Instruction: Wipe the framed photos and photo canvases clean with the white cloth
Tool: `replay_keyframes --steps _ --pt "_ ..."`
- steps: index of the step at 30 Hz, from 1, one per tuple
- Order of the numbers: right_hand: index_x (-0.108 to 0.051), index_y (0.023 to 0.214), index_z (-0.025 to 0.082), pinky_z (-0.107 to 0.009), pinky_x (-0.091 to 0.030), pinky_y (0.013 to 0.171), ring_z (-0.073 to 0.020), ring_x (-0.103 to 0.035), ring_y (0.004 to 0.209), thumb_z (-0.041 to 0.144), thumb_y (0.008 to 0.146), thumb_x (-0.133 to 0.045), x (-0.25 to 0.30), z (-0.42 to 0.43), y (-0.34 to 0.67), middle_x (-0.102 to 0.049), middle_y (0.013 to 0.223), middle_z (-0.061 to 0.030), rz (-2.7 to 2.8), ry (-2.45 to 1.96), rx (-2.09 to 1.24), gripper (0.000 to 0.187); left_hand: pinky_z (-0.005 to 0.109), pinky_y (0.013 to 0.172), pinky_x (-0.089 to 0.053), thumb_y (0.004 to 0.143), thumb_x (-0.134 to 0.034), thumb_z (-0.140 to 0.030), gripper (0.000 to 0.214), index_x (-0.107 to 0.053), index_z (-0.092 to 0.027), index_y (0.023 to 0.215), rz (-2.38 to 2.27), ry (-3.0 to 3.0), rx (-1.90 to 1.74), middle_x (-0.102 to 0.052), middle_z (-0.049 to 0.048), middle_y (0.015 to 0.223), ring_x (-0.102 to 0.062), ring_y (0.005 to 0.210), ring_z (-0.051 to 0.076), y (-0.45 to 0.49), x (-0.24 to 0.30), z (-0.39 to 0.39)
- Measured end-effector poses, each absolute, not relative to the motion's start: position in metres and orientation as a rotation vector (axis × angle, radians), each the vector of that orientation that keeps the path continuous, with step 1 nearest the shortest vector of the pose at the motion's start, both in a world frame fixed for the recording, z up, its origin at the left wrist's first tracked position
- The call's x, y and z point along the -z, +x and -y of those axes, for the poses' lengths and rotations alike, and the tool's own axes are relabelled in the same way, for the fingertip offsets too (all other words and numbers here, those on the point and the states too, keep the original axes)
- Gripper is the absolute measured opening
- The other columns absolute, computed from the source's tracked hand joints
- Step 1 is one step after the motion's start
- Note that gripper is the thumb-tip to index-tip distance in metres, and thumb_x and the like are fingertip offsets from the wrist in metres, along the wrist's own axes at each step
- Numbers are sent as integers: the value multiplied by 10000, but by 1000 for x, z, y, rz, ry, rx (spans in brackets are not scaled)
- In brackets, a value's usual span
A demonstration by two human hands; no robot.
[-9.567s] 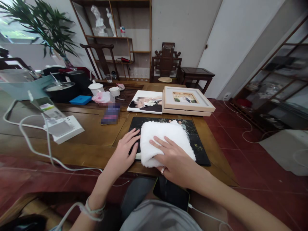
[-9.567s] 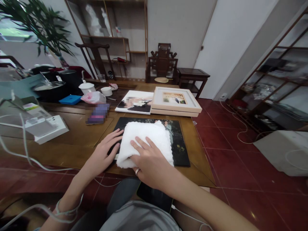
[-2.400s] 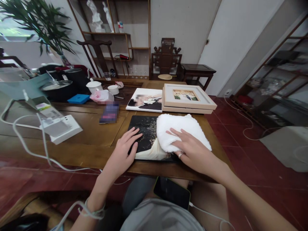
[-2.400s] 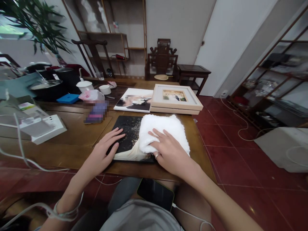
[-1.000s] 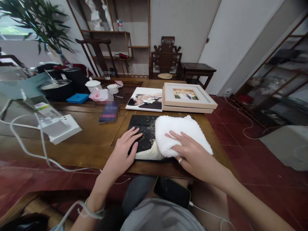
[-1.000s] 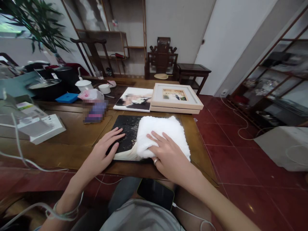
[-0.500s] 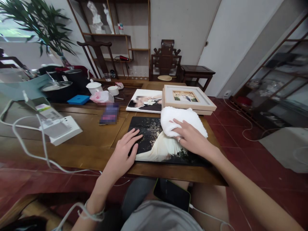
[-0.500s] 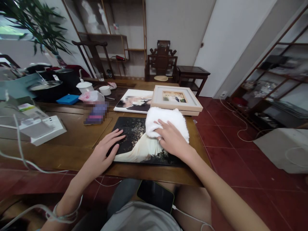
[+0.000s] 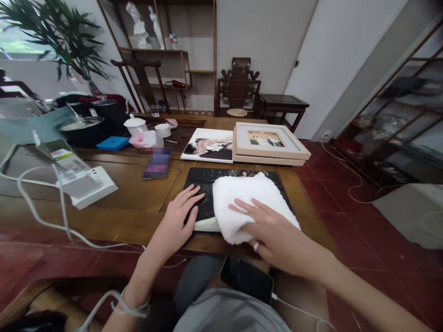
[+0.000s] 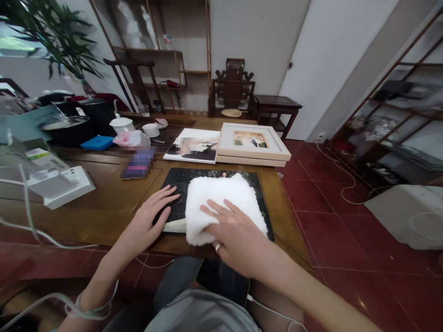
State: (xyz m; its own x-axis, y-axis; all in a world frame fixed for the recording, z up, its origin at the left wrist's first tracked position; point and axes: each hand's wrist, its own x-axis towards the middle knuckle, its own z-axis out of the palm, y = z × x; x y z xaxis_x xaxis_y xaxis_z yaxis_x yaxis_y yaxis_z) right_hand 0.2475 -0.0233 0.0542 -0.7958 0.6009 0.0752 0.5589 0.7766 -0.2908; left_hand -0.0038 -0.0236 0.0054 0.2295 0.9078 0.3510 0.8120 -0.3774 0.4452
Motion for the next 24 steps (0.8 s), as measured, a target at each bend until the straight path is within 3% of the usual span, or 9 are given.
replay_keyframes --steps 3,7,11,15,18,24 --pt "-650 1043 193 -455 -208 1140 -205 -273 1372 41 760 -471 -51 0 254 -412 1446 -72 2761 -932 -336 367 476 1092 -310 921 -363 -225 352 -539 -201 1225 -1642 2324 -866 -489 87 1383 -339 1357 221 -4 -5 24" --pt "-638 1055 170 -482 -256 1108 -231 -296 1362 77 801 -456 -48 -29 258 -420 1431 -133 2731 -1045 -247 327 477 1090 -312 922 -362 -224 350 -541 -205 1222 -1639 2322 -878 -492 88 1380 -342 1354 220 -5 -5 24" --pt "-629 1081 172 -494 -288 1080 -253 -318 1352 92 827 -435 -50 -50 263 -470 1394 -130 2720 -1121 -217 329 485 1091 -307 921 -365 -228 348 -541 -207 1221 -1644 2318 -868 -488 87 1384 -339 1356 221 -5 -6 25" --pt "-623 1093 159 -469 -325 1052 -259 -342 1338 87 829 -419 -50 -61 271 -509 1358 -131 2693 -1196 -195 341 496 1089 -307 921 -363 -227 352 -536 -218 1228 -1648 2305 -859 -481 82 1391 -331 1361 223 -5 -7 25" --pt "-625 1082 136 -478 -315 1056 -269 -347 1334 79 811 -427 -48 -60 275 -456 1400 -157 2673 -1236 -145 340 497 1090 -305 921 -364 -224 353 -534 -216 1230 -1646 2301 -858 -478 83 1394 -327 1363 225 -4 -7 25" --pt "-653 1040 129 -501 -335 1053 -290 -338 1338 26 744 -434 -55 -19 266 -450 1399 -169 2692 -1346 -98 383 491 1088 -313 918 -366 -220 352 -542 -212 1222 -1639 2300 -875 -488 87 1386 -336 1359 229 -5 -6 25"
